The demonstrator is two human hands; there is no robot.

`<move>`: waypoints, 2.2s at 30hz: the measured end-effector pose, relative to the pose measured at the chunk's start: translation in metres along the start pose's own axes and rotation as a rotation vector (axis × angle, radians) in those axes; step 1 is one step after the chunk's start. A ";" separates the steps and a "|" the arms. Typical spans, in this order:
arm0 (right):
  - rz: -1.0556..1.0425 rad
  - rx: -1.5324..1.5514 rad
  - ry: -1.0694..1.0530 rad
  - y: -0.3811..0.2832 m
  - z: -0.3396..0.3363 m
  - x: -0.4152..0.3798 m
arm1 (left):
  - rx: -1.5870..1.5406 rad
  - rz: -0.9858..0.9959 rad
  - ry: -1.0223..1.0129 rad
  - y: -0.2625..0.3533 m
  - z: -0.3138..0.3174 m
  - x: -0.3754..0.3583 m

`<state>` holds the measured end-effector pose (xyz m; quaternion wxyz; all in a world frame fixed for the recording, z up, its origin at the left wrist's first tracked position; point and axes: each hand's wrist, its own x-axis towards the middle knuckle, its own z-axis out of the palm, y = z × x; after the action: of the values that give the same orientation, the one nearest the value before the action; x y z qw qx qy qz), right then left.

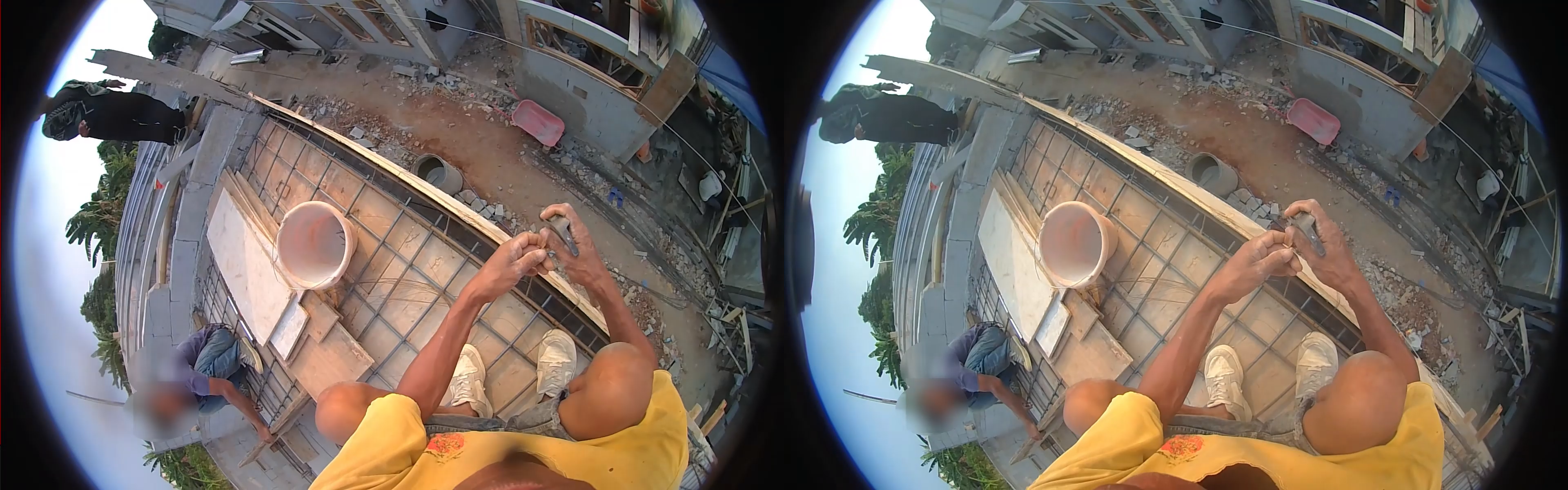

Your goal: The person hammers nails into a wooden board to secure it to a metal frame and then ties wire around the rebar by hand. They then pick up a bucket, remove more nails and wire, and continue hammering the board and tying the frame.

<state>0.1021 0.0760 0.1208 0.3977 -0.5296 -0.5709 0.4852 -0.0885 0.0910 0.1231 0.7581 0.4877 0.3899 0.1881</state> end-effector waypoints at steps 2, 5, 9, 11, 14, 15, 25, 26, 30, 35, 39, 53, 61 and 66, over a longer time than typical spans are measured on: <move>0.028 0.004 -0.030 0.005 -0.003 -0.002 | -0.069 -0.025 0.001 -0.008 -0.001 0.002; 0.068 0.015 -0.056 0.003 -0.004 -0.003 | -0.074 -0.010 -0.010 -0.013 -0.004 0.002; 0.066 0.009 -0.085 -0.003 -0.001 -0.006 | -0.126 -0.030 -0.010 -0.018 -0.007 -0.003; -0.019 -0.056 -0.137 0.003 -0.004 0.000 | -0.123 -0.029 -0.004 -0.020 -0.009 -0.004; -0.082 -0.035 -0.147 0.004 -0.005 0.001 | -0.143 -0.029 -0.018 -0.018 -0.007 -0.006; -0.095 -0.009 -0.139 0.004 -0.006 0.001 | -0.145 -0.028 -0.024 -0.017 -0.008 -0.005; 0.275 -0.040 -0.263 -0.009 -0.051 0.054 | -0.093 0.145 0.954 -0.060 -0.134 0.006; 0.297 -0.069 -0.292 -0.009 -0.053 0.064 | -0.075 0.172 1.066 -0.075 -0.159 0.005; 0.375 -0.015 -0.250 0.023 -0.039 0.102 | 0.125 0.176 1.225 -0.104 -0.216 0.004; 0.321 -0.131 -0.223 0.097 -0.017 0.124 | 0.516 -0.047 1.246 -0.101 -0.235 0.011; 0.467 -0.044 -0.098 0.122 -0.005 0.122 | 0.844 -0.171 1.325 -0.107 -0.255 0.033; 0.695 0.019 -0.047 0.281 0.029 0.103 | 0.853 -0.335 1.579 -0.168 -0.285 0.104; 0.588 -0.187 -0.261 0.345 0.088 0.143 | 1.047 -0.177 1.422 -0.178 -0.294 0.088; 0.641 -0.206 -0.282 0.364 0.113 0.156 | 1.049 -0.188 1.428 -0.186 -0.299 0.088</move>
<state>0.0533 0.2038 -0.2672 0.0874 -0.6468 -0.4709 0.5936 -0.2830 0.2428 -0.1438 0.0258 0.5045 0.8438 0.1813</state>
